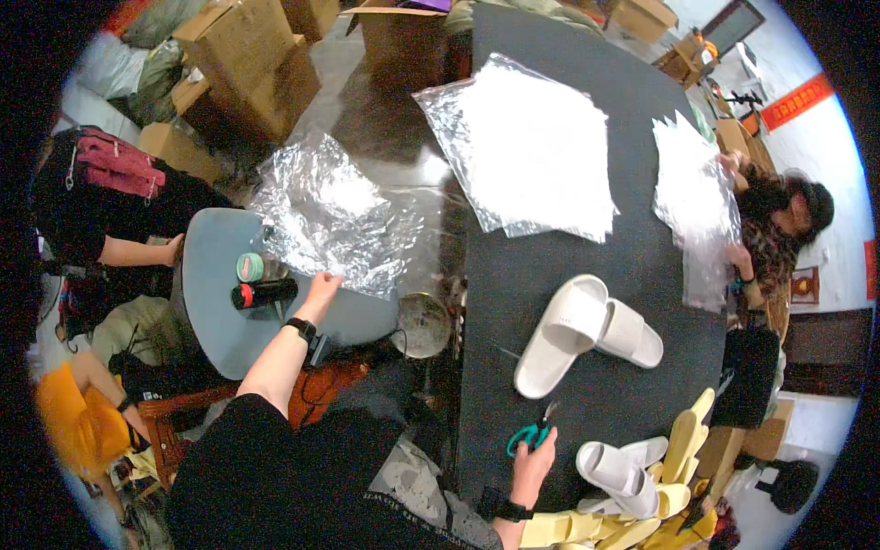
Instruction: Trimming excess material from slippers using scissors.
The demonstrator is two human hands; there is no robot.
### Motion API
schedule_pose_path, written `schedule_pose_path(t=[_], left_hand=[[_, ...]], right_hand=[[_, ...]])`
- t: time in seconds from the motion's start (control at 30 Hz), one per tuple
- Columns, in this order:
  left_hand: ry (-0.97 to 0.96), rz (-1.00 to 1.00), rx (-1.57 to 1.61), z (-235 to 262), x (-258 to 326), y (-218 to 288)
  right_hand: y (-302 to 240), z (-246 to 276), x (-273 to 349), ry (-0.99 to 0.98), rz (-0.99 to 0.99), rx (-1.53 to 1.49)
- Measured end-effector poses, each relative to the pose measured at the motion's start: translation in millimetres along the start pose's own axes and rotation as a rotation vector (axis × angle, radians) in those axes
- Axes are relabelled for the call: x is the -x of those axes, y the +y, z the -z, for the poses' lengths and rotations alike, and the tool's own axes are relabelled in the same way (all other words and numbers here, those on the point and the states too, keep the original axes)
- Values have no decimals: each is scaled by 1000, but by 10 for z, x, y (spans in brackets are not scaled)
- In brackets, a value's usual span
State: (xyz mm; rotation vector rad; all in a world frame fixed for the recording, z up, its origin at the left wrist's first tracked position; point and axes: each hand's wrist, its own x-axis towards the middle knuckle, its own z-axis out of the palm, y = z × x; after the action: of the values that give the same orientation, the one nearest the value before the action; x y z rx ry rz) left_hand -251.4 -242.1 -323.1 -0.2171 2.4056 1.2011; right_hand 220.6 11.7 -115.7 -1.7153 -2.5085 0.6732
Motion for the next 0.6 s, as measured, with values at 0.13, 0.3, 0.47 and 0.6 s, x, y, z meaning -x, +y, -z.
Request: schedule_pose_path(t=[0.13, 0.3, 0.47, 0.6], left_hand=[[81, 97, -23, -49, -466, 125], [312, 267, -113, -106, -993, 94], [256, 393, -277, -137, -1349, 184], [222, 418, -372, -174, -1602, 7]], right_hand=[[-251, 93, -147, 71, 72, 117], [-1110, -112, -352, -32, 39, -363], [-1620, -421, -442, -221, 71, -329], [-1821, -528, -570, -283, 9, -415]])
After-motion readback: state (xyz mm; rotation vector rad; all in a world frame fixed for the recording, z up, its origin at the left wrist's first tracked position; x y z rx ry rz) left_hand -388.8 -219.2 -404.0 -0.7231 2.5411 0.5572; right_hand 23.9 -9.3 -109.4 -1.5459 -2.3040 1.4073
